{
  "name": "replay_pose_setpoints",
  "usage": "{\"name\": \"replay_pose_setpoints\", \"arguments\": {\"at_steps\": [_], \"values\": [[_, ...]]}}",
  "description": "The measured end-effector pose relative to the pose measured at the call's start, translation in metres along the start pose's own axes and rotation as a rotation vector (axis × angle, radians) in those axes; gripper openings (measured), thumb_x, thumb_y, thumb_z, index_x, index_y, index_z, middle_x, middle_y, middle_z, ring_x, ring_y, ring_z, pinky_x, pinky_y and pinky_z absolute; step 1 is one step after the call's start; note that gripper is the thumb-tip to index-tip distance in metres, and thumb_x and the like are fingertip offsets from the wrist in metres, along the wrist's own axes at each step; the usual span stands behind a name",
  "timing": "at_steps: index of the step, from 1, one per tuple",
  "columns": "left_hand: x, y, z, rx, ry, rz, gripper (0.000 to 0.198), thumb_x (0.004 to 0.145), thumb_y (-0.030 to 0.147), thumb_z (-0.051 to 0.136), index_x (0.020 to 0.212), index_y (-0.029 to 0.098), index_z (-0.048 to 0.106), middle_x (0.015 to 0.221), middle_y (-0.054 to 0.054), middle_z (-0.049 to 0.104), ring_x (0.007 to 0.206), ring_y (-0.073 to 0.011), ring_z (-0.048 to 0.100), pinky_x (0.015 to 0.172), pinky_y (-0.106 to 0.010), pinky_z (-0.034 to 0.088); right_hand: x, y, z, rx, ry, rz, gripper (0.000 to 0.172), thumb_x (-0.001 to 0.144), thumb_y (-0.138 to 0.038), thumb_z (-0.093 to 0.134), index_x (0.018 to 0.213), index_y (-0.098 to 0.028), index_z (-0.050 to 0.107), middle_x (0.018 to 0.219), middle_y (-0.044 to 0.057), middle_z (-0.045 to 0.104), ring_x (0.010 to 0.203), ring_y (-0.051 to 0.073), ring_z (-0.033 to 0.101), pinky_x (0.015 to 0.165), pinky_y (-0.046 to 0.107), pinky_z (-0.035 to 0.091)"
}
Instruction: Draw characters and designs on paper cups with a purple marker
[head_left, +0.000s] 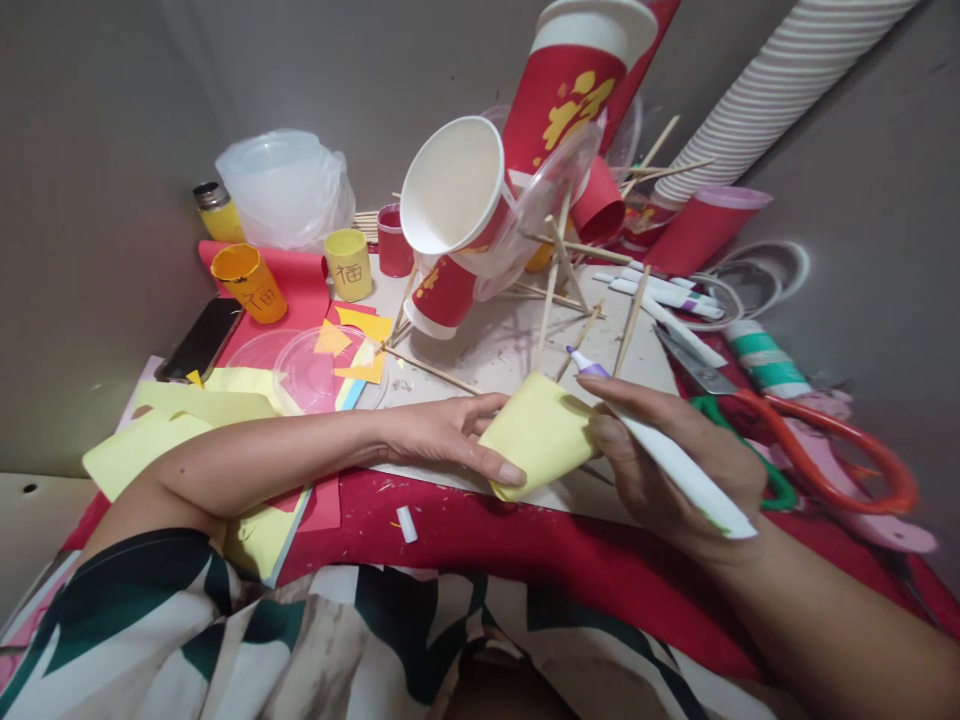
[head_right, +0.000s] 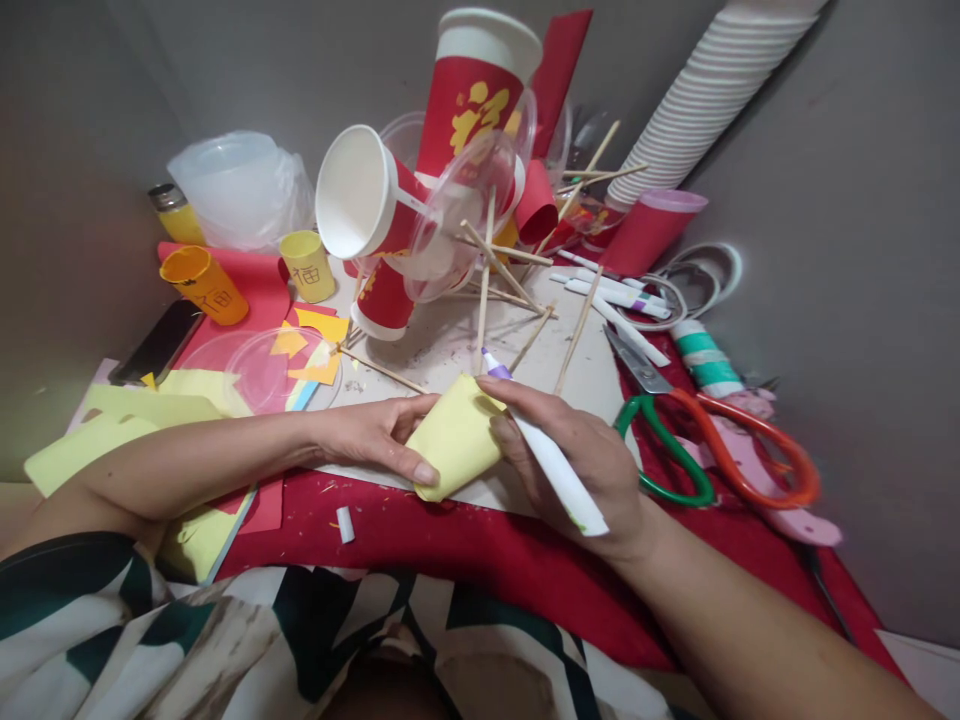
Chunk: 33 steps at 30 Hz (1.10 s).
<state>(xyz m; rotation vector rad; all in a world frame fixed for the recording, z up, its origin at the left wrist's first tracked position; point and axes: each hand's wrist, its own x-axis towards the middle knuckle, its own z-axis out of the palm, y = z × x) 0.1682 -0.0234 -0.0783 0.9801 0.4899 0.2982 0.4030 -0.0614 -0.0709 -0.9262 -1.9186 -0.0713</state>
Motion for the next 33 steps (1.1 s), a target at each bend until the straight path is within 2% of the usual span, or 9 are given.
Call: {"name": "replay_pose_setpoints", "arguments": {"at_steps": [4, 7, 11, 16, 21, 27, 30, 33], "values": [[0.0007, 0.0011, 0.0001, -0.037, 0.008, -0.01, 0.08, 0.065, 0.03, 0.1, 0.134, 0.018, 0.06, 0.12, -0.006, 0.069, 0.105, -0.0158, 0.067, 0.095, -0.033, 0.054, 0.0018, -0.0008, -0.0019, 0.019, -0.006, -0.054, 0.045, 0.099, -0.021, 0.068, 0.142, -0.036, 0.067, 0.105, 0.004, 0.084, 0.077, 0.02, 0.082, 0.063, 0.026, 0.065], [0.0014, 0.001, 0.0002, -0.065, 0.027, -0.026, 0.08, 0.063, 0.029, 0.101, 0.13, 0.018, 0.06, 0.119, -0.007, 0.069, 0.105, -0.0169, 0.067, 0.097, -0.036, 0.053, 0.0023, -0.0003, -0.0025, -0.038, -0.001, -0.074, 0.044, 0.101, -0.023, 0.066, 0.142, -0.036, 0.065, 0.104, 0.004, 0.084, 0.074, 0.02, 0.081, 0.061, 0.027, 0.064], [0.0014, 0.0003, 0.0013, -0.074, 0.05, -0.03, 0.086, 0.061, 0.03, 0.102, 0.135, 0.02, 0.058, 0.124, -0.008, 0.068, 0.109, -0.0195, 0.067, 0.103, -0.04, 0.052, 0.0031, 0.0001, -0.0013, -0.11, -0.003, -0.062, 0.034, 0.102, -0.025, 0.064, 0.135, -0.031, 0.07, 0.102, 0.006, 0.084, 0.073, 0.019, 0.081, 0.061, 0.025, 0.063], [-0.0013, 0.0021, 0.0044, -0.017, 0.045, -0.009, 0.092, 0.063, 0.03, 0.101, 0.142, 0.022, 0.054, 0.131, -0.01, 0.066, 0.117, -0.0218, 0.065, 0.109, -0.045, 0.05, 0.0046, -0.0005, 0.0004, -0.115, 0.011, -0.101, 0.035, 0.103, -0.025, 0.063, 0.137, -0.03, 0.069, 0.101, 0.005, 0.084, 0.072, 0.018, 0.081, 0.062, 0.022, 0.062], [-0.0025, 0.0052, 0.0051, -0.017, 0.028, -0.022, 0.082, 0.063, 0.029, 0.1, 0.133, 0.02, 0.058, 0.121, -0.005, 0.066, 0.109, -0.0185, 0.065, 0.104, -0.039, 0.051, 0.002, 0.0031, -0.0016, -0.151, 0.013, -0.1, 0.033, 0.105, -0.028, 0.06, 0.137, -0.027, 0.07, 0.1, 0.007, 0.084, 0.069, 0.018, 0.08, 0.06, 0.024, 0.061], [-0.0011, 0.0054, 0.0023, -0.041, 0.046, -0.01, 0.078, 0.061, 0.029, 0.101, 0.129, 0.019, 0.066, 0.12, -0.006, 0.07, 0.107, -0.0179, 0.066, 0.098, -0.033, 0.051, -0.0005, 0.0062, -0.0021, -0.05, 0.052, -0.056, 0.041, 0.102, -0.027, 0.066, 0.143, -0.03, 0.067, 0.109, 0.006, 0.084, 0.077, 0.019, 0.082, 0.063, 0.025, 0.064], [-0.0001, 0.0042, 0.0005, -0.043, 0.023, 0.006, 0.08, 0.062, 0.032, 0.101, 0.133, 0.017, 0.067, 0.126, -0.011, 0.072, 0.106, -0.019, 0.067, 0.095, -0.031, 0.052, 0.0022, 0.0046, -0.0027, 0.006, 0.034, -0.005, 0.039, 0.102, -0.027, 0.066, 0.141, -0.029, 0.068, 0.114, 0.006, 0.083, 0.089, 0.022, 0.083, 0.073, 0.029, 0.068], [0.0007, 0.0038, 0.0006, -0.045, 0.009, 0.013, 0.079, 0.067, 0.034, 0.098, 0.137, 0.017, 0.067, 0.132, -0.014, 0.072, 0.106, -0.0205, 0.07, 0.092, -0.03, 0.053, 0.0059, 0.0033, -0.0033, 0.089, -0.008, -0.028, 0.039, 0.103, -0.026, 0.064, 0.142, -0.03, 0.066, 0.118, 0.006, 0.082, 0.097, 0.022, 0.082, 0.08, 0.03, 0.07]]}}
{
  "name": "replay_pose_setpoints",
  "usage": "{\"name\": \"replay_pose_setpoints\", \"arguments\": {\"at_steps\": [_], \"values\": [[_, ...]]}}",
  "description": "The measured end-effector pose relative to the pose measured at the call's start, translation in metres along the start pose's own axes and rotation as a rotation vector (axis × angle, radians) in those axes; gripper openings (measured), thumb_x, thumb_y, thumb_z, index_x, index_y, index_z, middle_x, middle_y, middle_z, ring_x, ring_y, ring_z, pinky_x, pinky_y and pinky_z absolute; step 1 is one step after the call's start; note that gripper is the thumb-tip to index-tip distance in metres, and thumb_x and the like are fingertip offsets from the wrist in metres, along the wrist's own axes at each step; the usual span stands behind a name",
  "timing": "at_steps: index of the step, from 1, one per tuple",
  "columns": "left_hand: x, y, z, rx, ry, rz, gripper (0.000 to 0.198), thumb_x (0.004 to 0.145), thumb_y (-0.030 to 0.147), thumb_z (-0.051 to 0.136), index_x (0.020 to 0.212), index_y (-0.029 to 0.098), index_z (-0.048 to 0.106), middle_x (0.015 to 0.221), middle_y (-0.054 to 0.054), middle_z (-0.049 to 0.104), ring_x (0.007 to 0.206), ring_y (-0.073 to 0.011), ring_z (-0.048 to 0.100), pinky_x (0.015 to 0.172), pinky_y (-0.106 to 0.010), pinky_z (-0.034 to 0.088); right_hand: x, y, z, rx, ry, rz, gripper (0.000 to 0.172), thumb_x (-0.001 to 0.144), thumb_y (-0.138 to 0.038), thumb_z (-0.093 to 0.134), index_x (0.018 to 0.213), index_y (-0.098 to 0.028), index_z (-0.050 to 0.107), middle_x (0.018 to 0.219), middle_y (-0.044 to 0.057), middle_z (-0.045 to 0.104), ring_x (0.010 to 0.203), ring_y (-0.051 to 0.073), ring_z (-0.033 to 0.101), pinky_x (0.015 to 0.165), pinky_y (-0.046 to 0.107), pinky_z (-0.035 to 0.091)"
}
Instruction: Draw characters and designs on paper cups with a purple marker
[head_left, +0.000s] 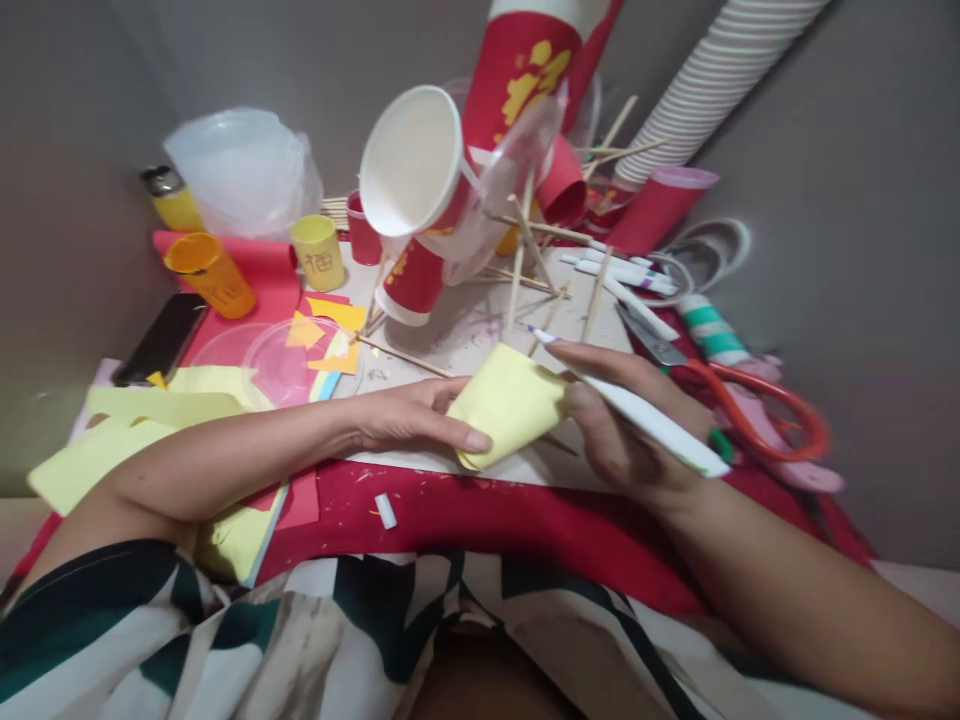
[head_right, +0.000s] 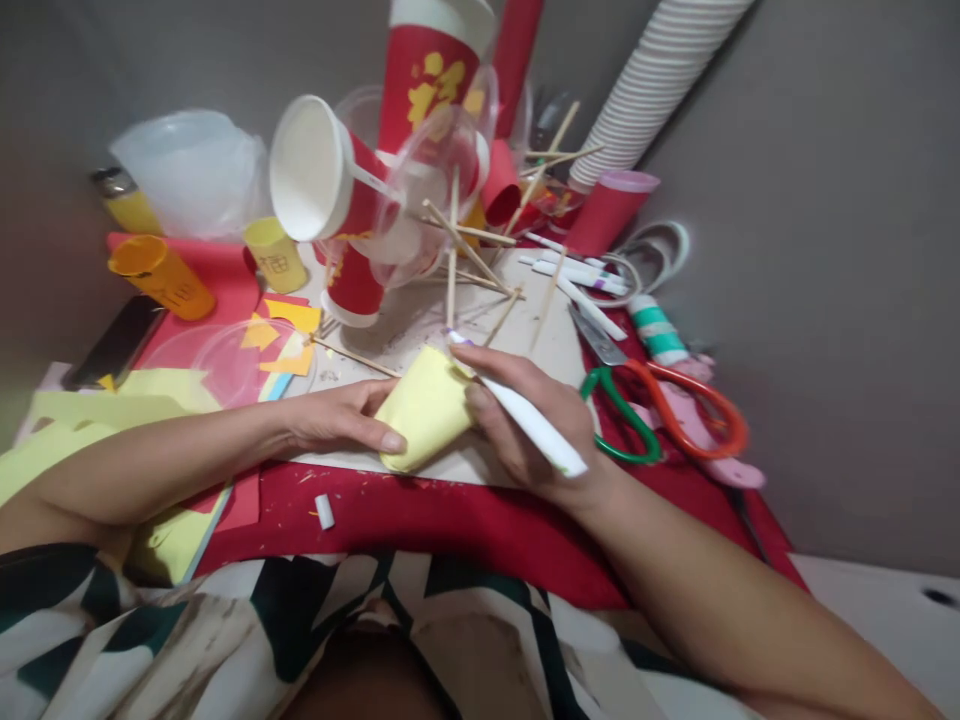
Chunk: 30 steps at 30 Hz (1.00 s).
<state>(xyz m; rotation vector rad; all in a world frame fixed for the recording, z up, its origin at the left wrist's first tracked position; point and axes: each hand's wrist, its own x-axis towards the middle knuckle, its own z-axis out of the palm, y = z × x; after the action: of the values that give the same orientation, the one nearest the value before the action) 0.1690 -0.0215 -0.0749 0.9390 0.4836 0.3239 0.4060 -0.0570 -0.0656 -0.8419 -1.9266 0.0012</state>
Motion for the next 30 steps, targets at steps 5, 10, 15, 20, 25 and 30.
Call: {"name": "replay_pose_setpoints", "arguments": {"at_steps": [5, 10, 15, 20, 25, 30], "values": [[0.0, 0.003, 0.001, -0.023, -0.052, 0.001, 0.07, 0.075, 0.03, 0.092, 0.139, 0.016, 0.067, 0.133, -0.015, 0.074, 0.098, -0.0175, 0.073, 0.088, -0.028, 0.055, 0.002, 0.0, 0.001, 0.073, -0.005, 0.01, 0.036, 0.104, -0.026, 0.063, 0.14, -0.031, 0.066, 0.118, 0.004, 0.082, 0.095, 0.017, 0.082, 0.08, 0.024, 0.069], [-0.001, 0.005, 0.003, 0.01, -0.052, -0.012, 0.073, 0.077, 0.028, 0.091, 0.143, 0.017, 0.063, 0.131, -0.014, 0.075, 0.101, -0.0179, 0.074, 0.088, -0.027, 0.057, 0.001, -0.002, 0.001, 0.106, -0.026, 0.04, 0.032, 0.105, -0.025, 0.062, 0.136, -0.03, 0.068, 0.119, 0.002, 0.082, 0.101, 0.018, 0.082, 0.084, 0.026, 0.069], [-0.001, 0.004, 0.004, 0.041, -0.03, -0.013, 0.083, 0.076, 0.031, 0.092, 0.15, 0.02, 0.055, 0.135, -0.014, 0.073, 0.107, -0.0211, 0.075, 0.09, -0.029, 0.057, 0.0, -0.003, 0.002, 0.13, -0.006, 0.045, 0.035, 0.103, -0.021, 0.064, 0.137, -0.029, 0.068, 0.12, 0.001, 0.082, 0.102, 0.017, 0.081, 0.087, 0.025, 0.068], [-0.002, 0.006, 0.007, 0.169, 0.051, -0.004, 0.095, 0.074, 0.038, 0.093, 0.156, 0.023, 0.047, 0.14, -0.014, 0.069, 0.126, -0.0278, 0.068, 0.1, -0.035, 0.056, 0.0, -0.001, 0.003, 0.078, 0.05, 0.078, 0.038, 0.103, -0.026, 0.066, 0.14, -0.034, 0.066, 0.124, 0.001, 0.08, 0.107, 0.02, 0.08, 0.09, 0.027, 0.068], [-0.002, 0.005, 0.013, 0.429, 0.16, 0.107, 0.113, 0.071, 0.039, 0.093, 0.163, 0.02, 0.031, 0.148, -0.017, 0.062, 0.137, -0.0356, 0.06, 0.106, -0.044, 0.055, 0.0, -0.001, 0.001, -0.007, -0.014, 0.006, 0.047, 0.104, -0.02, 0.063, 0.149, -0.033, 0.057, 0.13, 0.0, 0.078, 0.108, 0.017, 0.08, 0.091, 0.025, 0.068], [-0.003, 0.003, 0.015, 0.648, 0.18, 0.182, 0.111, 0.072, 0.042, 0.092, 0.163, 0.018, 0.032, 0.157, -0.016, 0.054, 0.145, -0.0372, 0.052, 0.117, -0.046, 0.048, 0.002, -0.008, -0.003, -0.008, -0.082, -0.107, 0.045, 0.107, -0.022, 0.057, 0.151, -0.031, 0.056, 0.124, 0.001, 0.081, 0.097, 0.016, 0.083, 0.083, 0.021, 0.069]]}}
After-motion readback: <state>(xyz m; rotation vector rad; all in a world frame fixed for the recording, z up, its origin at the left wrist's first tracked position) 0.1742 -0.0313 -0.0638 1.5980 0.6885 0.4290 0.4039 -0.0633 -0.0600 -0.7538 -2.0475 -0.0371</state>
